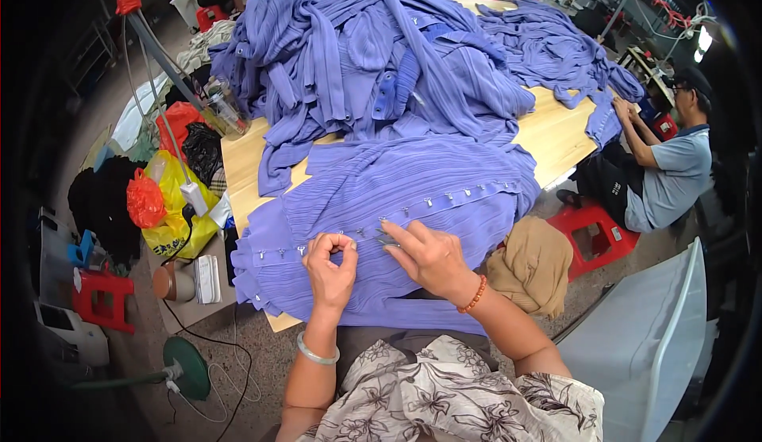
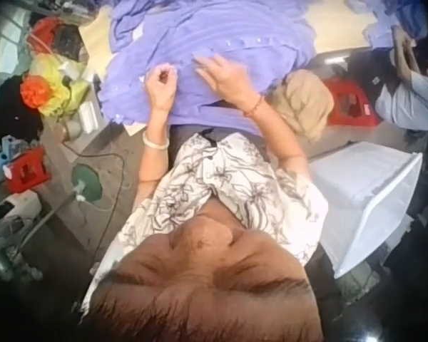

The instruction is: Inspecting and securing metal hook fasteners on pleated blue fabric garments in a textile factory.

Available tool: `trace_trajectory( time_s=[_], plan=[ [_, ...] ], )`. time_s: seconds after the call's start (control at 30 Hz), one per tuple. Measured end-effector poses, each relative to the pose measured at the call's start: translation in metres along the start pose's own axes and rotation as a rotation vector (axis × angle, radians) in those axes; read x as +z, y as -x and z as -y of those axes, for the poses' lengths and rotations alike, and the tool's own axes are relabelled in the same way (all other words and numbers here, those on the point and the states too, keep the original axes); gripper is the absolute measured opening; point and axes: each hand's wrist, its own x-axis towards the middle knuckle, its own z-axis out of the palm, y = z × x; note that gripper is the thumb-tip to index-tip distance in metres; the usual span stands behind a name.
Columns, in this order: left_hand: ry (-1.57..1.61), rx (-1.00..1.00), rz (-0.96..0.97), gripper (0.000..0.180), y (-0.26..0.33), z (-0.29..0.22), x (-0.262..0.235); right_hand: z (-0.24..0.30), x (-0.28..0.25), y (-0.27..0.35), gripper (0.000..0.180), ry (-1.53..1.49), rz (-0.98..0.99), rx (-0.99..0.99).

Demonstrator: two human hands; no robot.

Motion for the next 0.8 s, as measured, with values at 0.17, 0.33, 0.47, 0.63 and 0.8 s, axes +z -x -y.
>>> trace_trajectory(
  time_s=[0.17, 0.33, 0.47, 0.63, 0.8],
  plan=[
    [0.041, -0.037, 0.011, 0.006, 0.001, -0.005, -0.002, -0.002, 0.015, -0.01, 0.038, 0.036, 0.029, -0.105],
    [0.026, -0.012, 0.0, 0.007, 0.001, -0.009, -0.001, -0.006, 0.022, -0.016, 0.036, 0.07, 0.081, -0.173],
    [-0.045, 0.032, 0.009, 0.008, 0.006, -0.013, 0.001, -0.007, 0.024, -0.018, 0.04, 0.071, 0.101, -0.173],
    [-0.161, 0.164, 0.071, 0.011, 0.024, -0.025, 0.007, -0.008, 0.023, -0.014, 0.039, 0.019, 0.101, -0.112],
    [-0.051, 0.228, 0.598, 0.013, 0.048, -0.048, -0.028, -0.018, 0.003, -0.005, 0.04, 0.021, 0.019, 0.054]
  ],
)
